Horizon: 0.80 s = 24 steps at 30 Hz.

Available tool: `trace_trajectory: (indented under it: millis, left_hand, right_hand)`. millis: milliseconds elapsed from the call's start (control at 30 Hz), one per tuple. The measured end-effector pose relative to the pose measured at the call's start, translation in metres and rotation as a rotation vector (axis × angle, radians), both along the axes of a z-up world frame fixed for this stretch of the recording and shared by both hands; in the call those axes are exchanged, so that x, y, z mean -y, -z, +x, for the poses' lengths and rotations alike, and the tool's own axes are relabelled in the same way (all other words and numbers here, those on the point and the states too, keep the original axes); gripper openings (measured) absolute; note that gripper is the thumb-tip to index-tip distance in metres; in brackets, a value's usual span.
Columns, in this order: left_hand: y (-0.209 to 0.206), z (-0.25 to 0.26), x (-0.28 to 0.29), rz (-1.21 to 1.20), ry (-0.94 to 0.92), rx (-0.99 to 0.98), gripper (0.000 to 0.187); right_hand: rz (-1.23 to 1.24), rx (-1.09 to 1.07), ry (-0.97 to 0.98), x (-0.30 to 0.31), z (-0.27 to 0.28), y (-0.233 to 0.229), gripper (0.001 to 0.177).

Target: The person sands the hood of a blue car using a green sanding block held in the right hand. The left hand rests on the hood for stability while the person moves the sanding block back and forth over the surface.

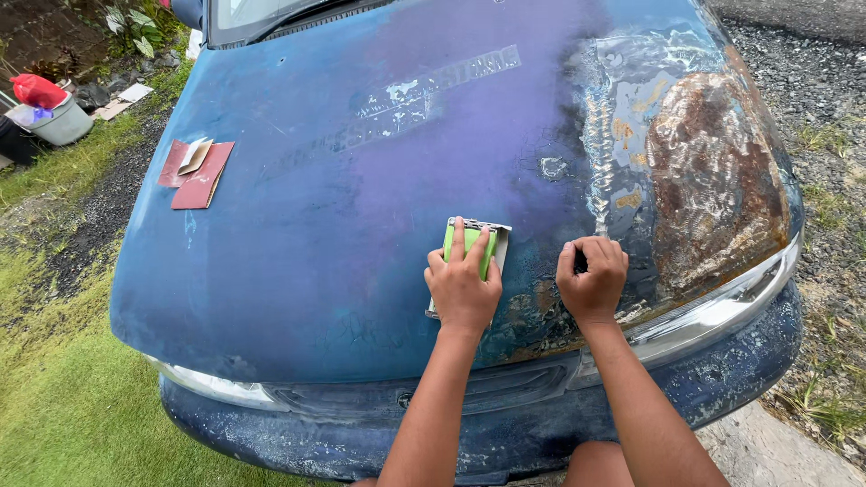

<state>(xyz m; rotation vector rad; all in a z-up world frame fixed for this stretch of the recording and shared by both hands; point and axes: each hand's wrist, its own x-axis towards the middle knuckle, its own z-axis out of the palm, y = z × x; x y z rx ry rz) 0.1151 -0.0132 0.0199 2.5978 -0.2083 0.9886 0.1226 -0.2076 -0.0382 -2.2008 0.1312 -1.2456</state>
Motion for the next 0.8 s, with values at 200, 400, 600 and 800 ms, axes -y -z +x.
trace_trajectory:
  millis: [200, 400, 600, 800]
  left_hand:
    - [0.022, -0.103, -0.018, 0.041, 0.133, 0.148, 0.044]
    - [0.019, -0.094, -0.025, 0.08, 0.191, 0.148, 0.041]
    - [-0.003, 0.016, -0.001, -0.013, 0.016, 0.017, 0.048]
    - [-0.01, -0.072, -0.007, 0.002, 0.121, -0.002, 0.054]
  right_hand:
    - [0.011, 0.034, 0.017, -0.001, 0.001, -0.001, 0.02]
    - [0.082, 0.021, -0.028, -0.003, -0.003, -0.011, 0.026]
    - [0.061, -0.01, -0.043, 0.0, -0.002, -0.005, 0.029]
    - [0.082, 0.006, -0.053, 0.002, -0.001, -0.002, 0.028]
